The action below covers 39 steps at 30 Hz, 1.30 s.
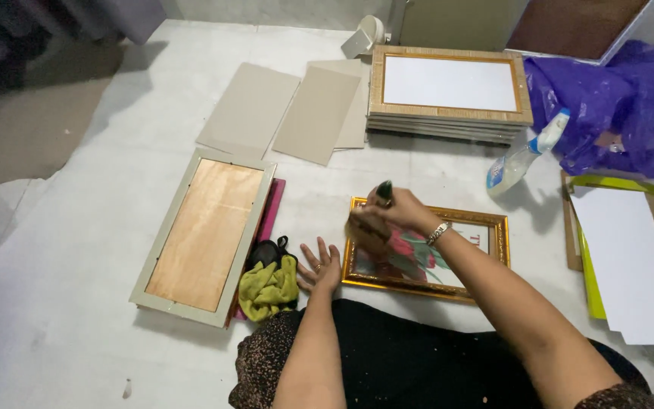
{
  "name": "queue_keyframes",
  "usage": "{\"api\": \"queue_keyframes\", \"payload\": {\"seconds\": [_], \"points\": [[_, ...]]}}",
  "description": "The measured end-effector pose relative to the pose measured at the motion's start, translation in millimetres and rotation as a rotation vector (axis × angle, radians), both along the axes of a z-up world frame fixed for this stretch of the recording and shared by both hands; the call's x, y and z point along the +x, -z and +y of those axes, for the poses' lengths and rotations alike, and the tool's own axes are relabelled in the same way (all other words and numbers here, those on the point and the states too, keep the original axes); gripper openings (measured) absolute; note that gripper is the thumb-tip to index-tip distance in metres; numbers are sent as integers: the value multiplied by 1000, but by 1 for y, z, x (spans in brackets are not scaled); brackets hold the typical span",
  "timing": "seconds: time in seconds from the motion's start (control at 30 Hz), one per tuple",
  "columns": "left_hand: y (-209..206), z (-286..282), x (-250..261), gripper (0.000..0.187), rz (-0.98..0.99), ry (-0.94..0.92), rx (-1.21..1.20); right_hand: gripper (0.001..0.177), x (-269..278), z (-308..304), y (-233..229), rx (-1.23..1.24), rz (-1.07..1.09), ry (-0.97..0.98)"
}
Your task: Clean and prepare picture frames using a brush and a cloth
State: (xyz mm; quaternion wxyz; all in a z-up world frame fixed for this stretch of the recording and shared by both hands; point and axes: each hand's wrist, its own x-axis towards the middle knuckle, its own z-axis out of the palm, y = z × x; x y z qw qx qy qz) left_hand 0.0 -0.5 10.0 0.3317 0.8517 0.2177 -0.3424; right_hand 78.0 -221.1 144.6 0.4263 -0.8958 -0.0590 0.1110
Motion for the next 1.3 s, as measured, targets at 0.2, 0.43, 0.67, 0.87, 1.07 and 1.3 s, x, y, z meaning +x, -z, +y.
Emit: {"api": "queue_keyframes", "payload": {"seconds": [0.2, 0.43, 0.67, 0.87, 1.07, 1.3], "points": [[4, -1, 1, 71, 13, 4, 19, 20, 24, -11, -3, -148, -183, 214], [16, 1, 1, 71, -12, 20, 38, 20, -23, -47, 7, -55, -237, 379], [35, 2, 7, 74, -26, 13, 36, 48, -118, -164, -5, 484, -135, 1241], [36, 1, 4, 73, -50, 12, 70, 34, -184, -250, 77, 1481, -384, 1536], [42, 5, 5, 75, -50, 34, 87, 30, -201, -243, 130, 1994, -500, 1615], [40, 7, 5, 74, -39, 26, 84, 38, -193, -261, 149, 1897, -481, 1666]]}}
